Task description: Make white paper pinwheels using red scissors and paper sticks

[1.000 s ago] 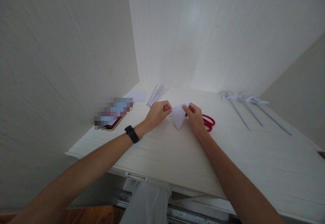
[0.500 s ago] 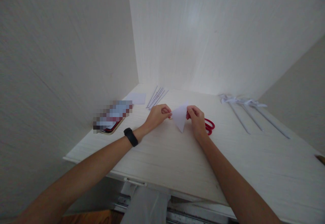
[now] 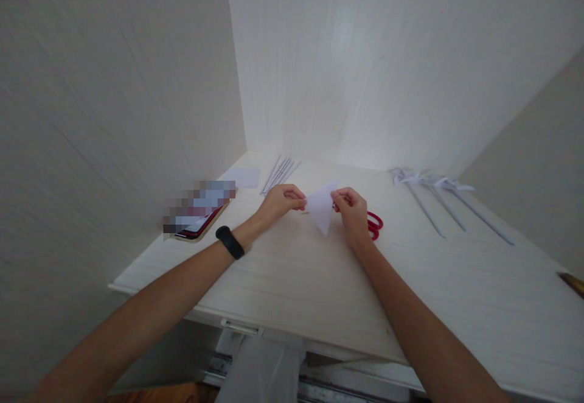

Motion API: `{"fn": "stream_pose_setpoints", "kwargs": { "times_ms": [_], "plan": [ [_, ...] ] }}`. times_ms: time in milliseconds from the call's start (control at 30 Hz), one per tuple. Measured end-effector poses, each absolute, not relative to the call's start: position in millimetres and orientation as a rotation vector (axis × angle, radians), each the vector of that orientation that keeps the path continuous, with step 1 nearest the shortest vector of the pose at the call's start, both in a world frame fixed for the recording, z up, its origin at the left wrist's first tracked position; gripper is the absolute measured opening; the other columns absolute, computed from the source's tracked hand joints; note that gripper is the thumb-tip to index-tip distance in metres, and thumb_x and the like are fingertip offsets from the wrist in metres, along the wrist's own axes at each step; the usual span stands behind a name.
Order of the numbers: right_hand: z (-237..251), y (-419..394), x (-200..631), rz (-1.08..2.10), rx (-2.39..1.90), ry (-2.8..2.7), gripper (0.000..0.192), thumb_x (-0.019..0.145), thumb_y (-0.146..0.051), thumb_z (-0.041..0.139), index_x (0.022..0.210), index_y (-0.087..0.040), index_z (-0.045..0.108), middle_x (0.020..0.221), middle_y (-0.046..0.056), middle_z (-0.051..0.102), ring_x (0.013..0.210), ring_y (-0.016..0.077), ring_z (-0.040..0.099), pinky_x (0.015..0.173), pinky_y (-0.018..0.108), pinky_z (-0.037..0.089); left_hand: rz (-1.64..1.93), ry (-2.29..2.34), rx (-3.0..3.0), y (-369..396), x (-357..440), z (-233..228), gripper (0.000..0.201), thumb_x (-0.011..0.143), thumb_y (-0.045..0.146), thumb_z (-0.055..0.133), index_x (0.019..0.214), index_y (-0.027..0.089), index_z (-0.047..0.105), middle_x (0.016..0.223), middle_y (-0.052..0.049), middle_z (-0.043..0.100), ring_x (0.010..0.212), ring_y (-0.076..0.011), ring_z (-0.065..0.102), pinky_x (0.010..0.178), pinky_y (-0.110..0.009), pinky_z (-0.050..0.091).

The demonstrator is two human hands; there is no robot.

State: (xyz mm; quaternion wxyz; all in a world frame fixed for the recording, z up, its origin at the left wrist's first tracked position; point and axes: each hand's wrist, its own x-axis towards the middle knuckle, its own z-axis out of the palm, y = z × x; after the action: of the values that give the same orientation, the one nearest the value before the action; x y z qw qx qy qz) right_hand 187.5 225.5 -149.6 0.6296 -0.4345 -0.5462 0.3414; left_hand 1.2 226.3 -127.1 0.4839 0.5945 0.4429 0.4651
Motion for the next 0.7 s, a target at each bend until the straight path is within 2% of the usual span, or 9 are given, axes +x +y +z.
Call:
{"fn": "stream_pose_setpoints", "kwargs": {
  "times_ms": [333,533,700],
  "plan": [
    [-146.4,224.6,187.4,0.855,-0.960,-1.286,0.022,0.071,-0.041,0.066,0.070,-0.020,0.058,0.054,-0.005,0.052,0.052,0.0104,0.046,0.052,0.025,0.037,1.073,1.080,1.403,227.6,-3.9,-125.1,0.009,0.065,0.011,0.073,0.068,0.013,0.065,0.060,-0.001,0.068,0.058,-0.0098,0.063,0.064,-0.024,0.051],
    [-148.2,229.7,190.0,0.895,-0.954,-1.212,0.023,0.065,-0.040,0.068,0.070,-0.020,0.058,0.055,-0.005,0.053,0.051,0.0102,0.047,0.051,0.025,0.039,1.043,1.050,1.451,228.7,-5.9,-125.8,0.009,0.063,0.012,0.074,0.066,0.013,0.065,0.060,-0.001,0.068,0.058,-0.0107,0.063,0.063,-0.023,0.050],
    [-147.5,228.9,190.4,0.841,-0.956,-1.228,0.021,0.066,-0.038,0.068,0.068,-0.019,0.059,0.054,-0.005,0.052,0.050,0.0095,0.045,0.050,0.024,0.037,1.050,1.042,1.480,230.3,-5.6,-125.3,0.010,0.062,0.013,0.075,0.065,0.013,0.065,0.058,-0.001,0.069,0.055,-0.0103,0.063,0.061,-0.023,0.050]
  ]
}}
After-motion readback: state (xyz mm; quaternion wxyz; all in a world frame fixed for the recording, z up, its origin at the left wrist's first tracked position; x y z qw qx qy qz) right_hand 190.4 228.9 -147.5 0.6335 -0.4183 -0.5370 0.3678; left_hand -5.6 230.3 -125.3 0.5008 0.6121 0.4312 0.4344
